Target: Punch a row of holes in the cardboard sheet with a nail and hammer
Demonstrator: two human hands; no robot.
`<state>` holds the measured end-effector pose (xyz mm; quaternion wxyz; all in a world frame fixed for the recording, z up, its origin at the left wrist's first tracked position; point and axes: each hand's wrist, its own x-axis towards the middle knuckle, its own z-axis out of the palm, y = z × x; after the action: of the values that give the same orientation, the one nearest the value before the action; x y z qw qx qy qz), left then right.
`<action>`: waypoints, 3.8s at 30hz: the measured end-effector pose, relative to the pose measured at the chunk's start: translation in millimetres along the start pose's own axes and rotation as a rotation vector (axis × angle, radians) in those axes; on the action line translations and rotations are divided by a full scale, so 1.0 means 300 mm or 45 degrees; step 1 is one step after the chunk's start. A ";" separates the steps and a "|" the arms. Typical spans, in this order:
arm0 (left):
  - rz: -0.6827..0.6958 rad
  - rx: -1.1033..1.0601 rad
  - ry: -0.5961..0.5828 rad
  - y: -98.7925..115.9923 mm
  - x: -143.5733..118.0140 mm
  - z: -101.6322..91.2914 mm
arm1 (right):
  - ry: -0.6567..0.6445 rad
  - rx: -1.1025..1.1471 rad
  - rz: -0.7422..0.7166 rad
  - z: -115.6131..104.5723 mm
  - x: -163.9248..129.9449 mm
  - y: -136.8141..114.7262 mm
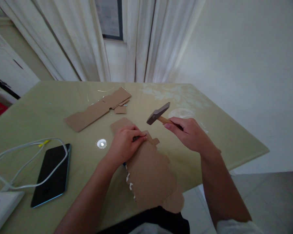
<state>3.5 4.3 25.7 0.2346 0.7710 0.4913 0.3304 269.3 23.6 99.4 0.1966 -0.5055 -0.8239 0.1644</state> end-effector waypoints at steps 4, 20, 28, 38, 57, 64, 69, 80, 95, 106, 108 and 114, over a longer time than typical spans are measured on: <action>-0.012 -0.032 -0.003 0.000 0.003 0.000 | -0.076 -0.135 -0.046 -0.053 -0.029 -0.047; -0.042 -0.030 -0.006 -0.009 0.010 0.011 | -0.125 -0.309 -0.079 -0.071 -0.023 -0.105; -0.047 0.003 0.028 -0.011 0.011 0.019 | -0.180 -0.347 -0.044 -0.048 -0.031 -0.110; -0.045 -0.014 0.017 -0.018 0.012 0.020 | -0.110 -0.328 -0.041 -0.060 -0.037 -0.124; -0.083 0.011 0.000 -0.020 0.012 0.023 | -0.165 -0.407 -0.016 -0.027 -0.034 -0.107; -0.073 0.013 0.005 -0.011 0.010 0.017 | -0.015 -0.250 -0.053 -0.038 -0.046 -0.108; -0.078 0.008 -0.012 -0.007 0.011 0.015 | -0.117 -0.327 -0.026 -0.025 -0.042 -0.107; -0.074 -0.006 0.000 -0.023 0.011 0.022 | -0.061 -0.163 -0.062 -0.035 -0.045 -0.104; -0.006 0.042 -0.053 -0.009 -0.004 0.002 | -0.172 -0.210 -0.043 -0.021 -0.044 -0.083; -0.087 0.002 -0.097 -0.019 -0.007 0.005 | -0.176 -0.182 -0.032 -0.004 -0.056 -0.065; -0.083 -0.007 -0.095 -0.019 -0.007 0.006 | -0.218 -0.225 -0.025 0.003 -0.055 -0.065; -0.091 -0.013 -0.087 -0.020 -0.007 0.006 | -0.234 -0.255 -0.022 0.014 -0.053 -0.066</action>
<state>0.7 4.6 19.8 0.2668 0.7625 0.5085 0.2980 258.5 0.4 102.7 0.0702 -0.4984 -0.8550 0.1251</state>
